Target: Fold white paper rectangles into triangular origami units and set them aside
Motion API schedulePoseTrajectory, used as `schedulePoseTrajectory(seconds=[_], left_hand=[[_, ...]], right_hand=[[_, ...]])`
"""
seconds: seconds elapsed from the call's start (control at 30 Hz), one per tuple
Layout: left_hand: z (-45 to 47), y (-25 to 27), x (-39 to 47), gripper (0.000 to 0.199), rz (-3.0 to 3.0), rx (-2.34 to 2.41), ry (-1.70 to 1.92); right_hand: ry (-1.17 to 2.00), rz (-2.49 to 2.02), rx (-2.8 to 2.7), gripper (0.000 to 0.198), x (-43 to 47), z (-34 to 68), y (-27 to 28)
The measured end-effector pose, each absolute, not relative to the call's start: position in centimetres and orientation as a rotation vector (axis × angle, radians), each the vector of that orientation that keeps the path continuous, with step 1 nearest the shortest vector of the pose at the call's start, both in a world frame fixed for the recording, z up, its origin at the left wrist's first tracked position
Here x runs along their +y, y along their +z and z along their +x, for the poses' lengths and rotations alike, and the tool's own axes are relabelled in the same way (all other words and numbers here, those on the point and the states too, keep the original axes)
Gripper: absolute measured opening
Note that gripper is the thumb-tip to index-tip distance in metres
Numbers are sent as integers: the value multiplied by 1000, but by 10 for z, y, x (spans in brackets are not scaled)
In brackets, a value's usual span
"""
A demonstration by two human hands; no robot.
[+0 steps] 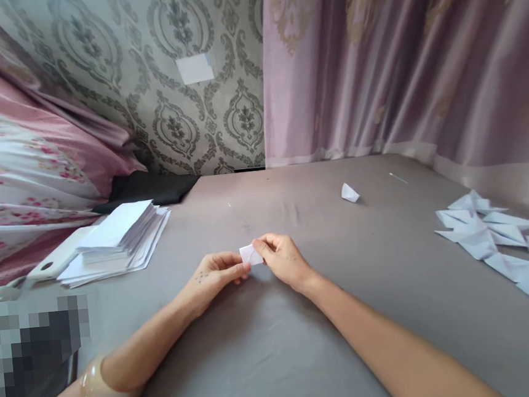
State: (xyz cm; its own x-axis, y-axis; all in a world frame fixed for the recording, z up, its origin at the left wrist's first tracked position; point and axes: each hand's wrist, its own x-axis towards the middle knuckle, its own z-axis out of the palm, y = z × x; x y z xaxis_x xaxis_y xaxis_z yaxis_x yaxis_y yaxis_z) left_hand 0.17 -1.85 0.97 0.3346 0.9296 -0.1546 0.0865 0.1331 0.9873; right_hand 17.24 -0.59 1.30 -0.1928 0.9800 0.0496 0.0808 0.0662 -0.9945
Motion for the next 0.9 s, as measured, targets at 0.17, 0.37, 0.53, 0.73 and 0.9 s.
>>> schedulePoseTrajectory(seconds=[0.17,0.37,0.53,0.73,0.9], left_hand=[[4,4,-16,26,1152,1080,851],[4,2,-13,25,874,1026,971],[3,2,-13,23,905,1006,880],[-3,9,-11,30,926,1009,885],[-3,2,-8,26,1122,1231,883]], right_hand=[[1271,-1147,-1409,35,-7,168,12],[1419,-1116,-1252,39,-10,164,13],[1363,-1177,-1273,29,-9,167,12],[1421,-1252,-1397,27,-8,175,14],[1393,-1310,-1562,24,-9,176,9]])
